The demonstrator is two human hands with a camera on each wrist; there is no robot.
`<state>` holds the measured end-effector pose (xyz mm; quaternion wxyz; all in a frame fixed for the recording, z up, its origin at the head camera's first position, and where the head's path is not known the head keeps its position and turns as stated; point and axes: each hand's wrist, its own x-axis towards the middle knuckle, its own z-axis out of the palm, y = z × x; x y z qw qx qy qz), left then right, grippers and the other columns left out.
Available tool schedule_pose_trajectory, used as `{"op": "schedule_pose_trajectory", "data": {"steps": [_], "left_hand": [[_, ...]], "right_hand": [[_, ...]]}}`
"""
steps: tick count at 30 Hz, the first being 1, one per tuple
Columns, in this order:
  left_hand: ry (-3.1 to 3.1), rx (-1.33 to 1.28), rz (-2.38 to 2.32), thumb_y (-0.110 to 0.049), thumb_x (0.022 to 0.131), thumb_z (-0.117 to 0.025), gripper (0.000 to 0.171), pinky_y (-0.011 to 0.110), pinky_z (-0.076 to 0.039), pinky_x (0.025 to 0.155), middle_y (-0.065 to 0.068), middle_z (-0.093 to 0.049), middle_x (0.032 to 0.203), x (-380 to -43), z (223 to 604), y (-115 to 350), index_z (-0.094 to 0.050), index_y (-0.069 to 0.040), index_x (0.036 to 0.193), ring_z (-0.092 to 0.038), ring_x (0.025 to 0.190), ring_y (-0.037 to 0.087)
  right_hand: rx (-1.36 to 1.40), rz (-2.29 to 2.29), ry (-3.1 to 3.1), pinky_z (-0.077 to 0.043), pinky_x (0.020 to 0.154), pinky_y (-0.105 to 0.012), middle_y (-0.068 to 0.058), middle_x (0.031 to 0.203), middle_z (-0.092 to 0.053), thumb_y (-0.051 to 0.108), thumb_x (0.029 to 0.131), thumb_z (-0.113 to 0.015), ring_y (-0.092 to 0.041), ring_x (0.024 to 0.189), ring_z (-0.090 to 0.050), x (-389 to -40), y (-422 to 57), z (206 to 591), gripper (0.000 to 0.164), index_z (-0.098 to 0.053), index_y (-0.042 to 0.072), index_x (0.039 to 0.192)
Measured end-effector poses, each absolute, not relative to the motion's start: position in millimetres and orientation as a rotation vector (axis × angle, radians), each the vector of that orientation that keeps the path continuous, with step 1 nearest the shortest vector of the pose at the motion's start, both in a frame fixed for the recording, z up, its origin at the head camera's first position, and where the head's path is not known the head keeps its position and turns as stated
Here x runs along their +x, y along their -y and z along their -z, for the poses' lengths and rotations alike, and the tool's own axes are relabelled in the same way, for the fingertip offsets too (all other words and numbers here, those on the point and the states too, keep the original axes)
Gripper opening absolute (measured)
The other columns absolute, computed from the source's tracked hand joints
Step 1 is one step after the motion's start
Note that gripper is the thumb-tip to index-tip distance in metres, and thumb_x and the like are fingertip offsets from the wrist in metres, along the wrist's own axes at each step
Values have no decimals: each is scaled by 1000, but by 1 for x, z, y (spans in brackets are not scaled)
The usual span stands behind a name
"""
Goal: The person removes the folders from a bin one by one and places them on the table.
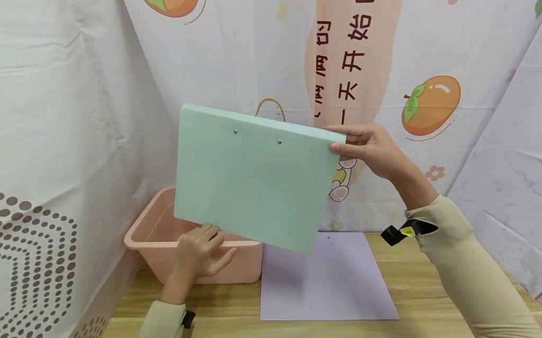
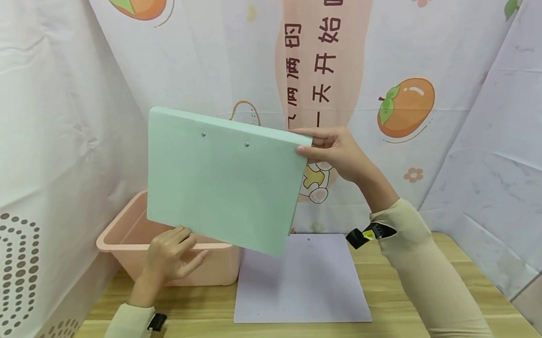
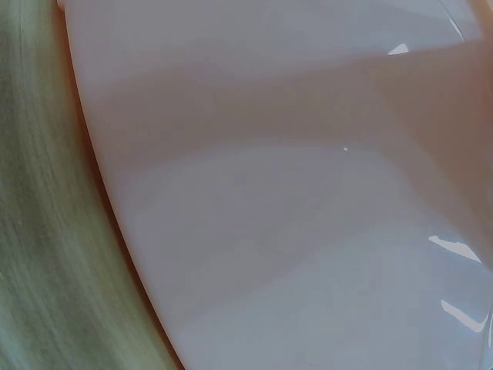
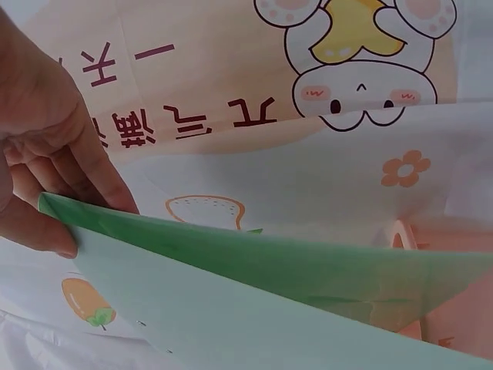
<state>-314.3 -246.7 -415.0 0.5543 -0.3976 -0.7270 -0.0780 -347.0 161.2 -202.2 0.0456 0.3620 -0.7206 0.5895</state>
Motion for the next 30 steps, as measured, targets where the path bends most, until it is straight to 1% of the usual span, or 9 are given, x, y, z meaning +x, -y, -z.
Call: {"op": "schedule_pose_trajectory", "data": {"steps": [7,14,20,23,27,30], "left_hand": [[1715,-935,182,-47,95,-56,43,26,-41,44,1,-59,69,-315,415,247,-61,-11,71,-51,54,14],[1721,-934,184,-47,95,-57,43,27,-41,45,2,-60,69,-314,415,249,-61,-12,71,-52,55,15],[1718,-933,183,-46,94,-57,41,28,-42,45,2,-60,70,-315,414,250,-61,-12,71,-53,56,15],[1713,-934,182,-45,94,-57,42,26,-40,45,1,-57,68,-316,413,249,-57,-13,68,-50,55,14],[1709,-940,187,-45,94,-57,44,23,-32,45,-2,-49,64,-315,414,249,-49,-15,64,-42,53,12],[1712,-940,184,-45,95,-56,44,22,-30,46,-2,-47,63,-315,414,248,-49,-15,64,-39,54,11]], "right_hand": [[1055,-1882,2138,-61,77,-29,-1,105,-78,-4,91,-70,-13,91,-75,-347,-163,206,39,-70,5,128],[1091,-1872,2078,-61,74,-29,-2,104,-78,-7,90,-70,-13,90,-75,-348,-164,209,38,-71,3,126],[1080,-1885,2023,-61,72,-28,-2,105,-78,-9,90,-69,-13,89,-75,-351,-166,215,36,-72,3,124],[1050,-1890,1994,-62,72,-29,-1,104,-77,-9,89,-69,-13,89,-75,-352,-168,218,36,-72,3,123],[1009,-1884,1954,-62,71,-28,-1,104,-77,-9,88,-70,-13,89,-74,-352,-172,222,37,-72,2,123],[998,-1874,1932,-61,71,-28,-2,104,-78,-10,88,-70,-13,88,-75,-352,-178,225,37,-72,0,124]]}}
